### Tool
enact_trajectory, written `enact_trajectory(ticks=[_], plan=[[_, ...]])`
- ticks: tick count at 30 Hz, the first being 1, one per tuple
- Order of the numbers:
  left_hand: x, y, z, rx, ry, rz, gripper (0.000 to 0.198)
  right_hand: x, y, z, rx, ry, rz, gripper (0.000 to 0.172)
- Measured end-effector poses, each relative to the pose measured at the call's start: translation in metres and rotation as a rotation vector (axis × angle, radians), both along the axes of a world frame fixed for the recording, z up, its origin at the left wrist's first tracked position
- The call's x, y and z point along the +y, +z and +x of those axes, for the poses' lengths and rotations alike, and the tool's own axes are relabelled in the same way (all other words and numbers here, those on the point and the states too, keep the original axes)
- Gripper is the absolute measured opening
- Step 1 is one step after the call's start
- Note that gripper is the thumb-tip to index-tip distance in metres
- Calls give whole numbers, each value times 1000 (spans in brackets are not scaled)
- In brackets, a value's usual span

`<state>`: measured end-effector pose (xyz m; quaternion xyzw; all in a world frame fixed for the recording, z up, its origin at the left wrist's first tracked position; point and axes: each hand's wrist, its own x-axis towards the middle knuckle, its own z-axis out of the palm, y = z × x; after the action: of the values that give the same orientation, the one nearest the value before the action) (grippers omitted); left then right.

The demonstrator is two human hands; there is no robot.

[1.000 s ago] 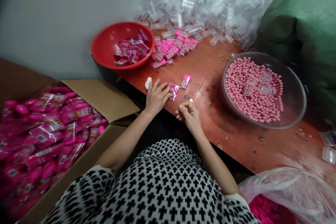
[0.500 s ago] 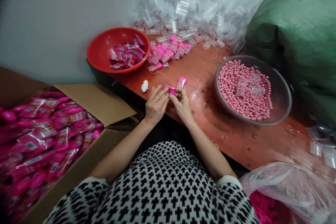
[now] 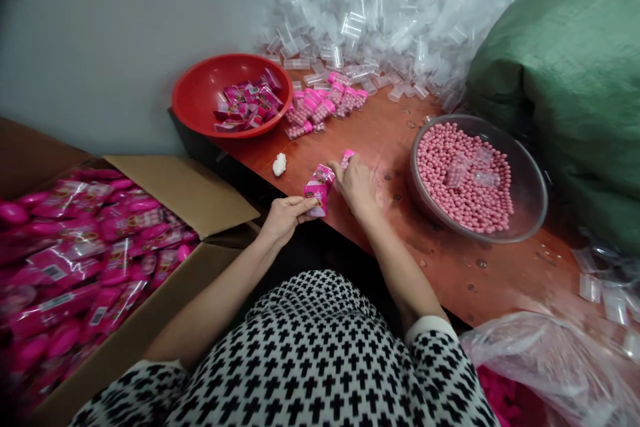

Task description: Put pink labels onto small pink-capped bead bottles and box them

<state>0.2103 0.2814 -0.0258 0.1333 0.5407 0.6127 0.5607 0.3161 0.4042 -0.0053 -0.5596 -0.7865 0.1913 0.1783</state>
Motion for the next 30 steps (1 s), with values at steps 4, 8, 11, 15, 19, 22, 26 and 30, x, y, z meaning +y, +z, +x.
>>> enact_trajectory(ticks=[4,8,11,15,19,22,26,30], plan=[[2,2,-1,-163,140,-34,28,24,3,-15,-305,-9,17,47],[8,2,-6,-356,298,-38,22,40,4,3,-394,1,-44,34],[15,2,-5,-467,375,-20,18,26,7,30,-145,62,-41,29],[24,6,2,-554,422,-9,11,-33,7,48,595,170,-469,31],[30,11,11,-579,439,11,8,-81,-2,42,751,197,-615,32],[33,14,17,-570,410,21,12,-88,-10,37,753,182,-585,33],[32,18,23,-496,329,77,20,-84,-14,38,773,161,-579,34],[31,22,24,-332,221,165,30,-82,-13,40,776,183,-604,34]])
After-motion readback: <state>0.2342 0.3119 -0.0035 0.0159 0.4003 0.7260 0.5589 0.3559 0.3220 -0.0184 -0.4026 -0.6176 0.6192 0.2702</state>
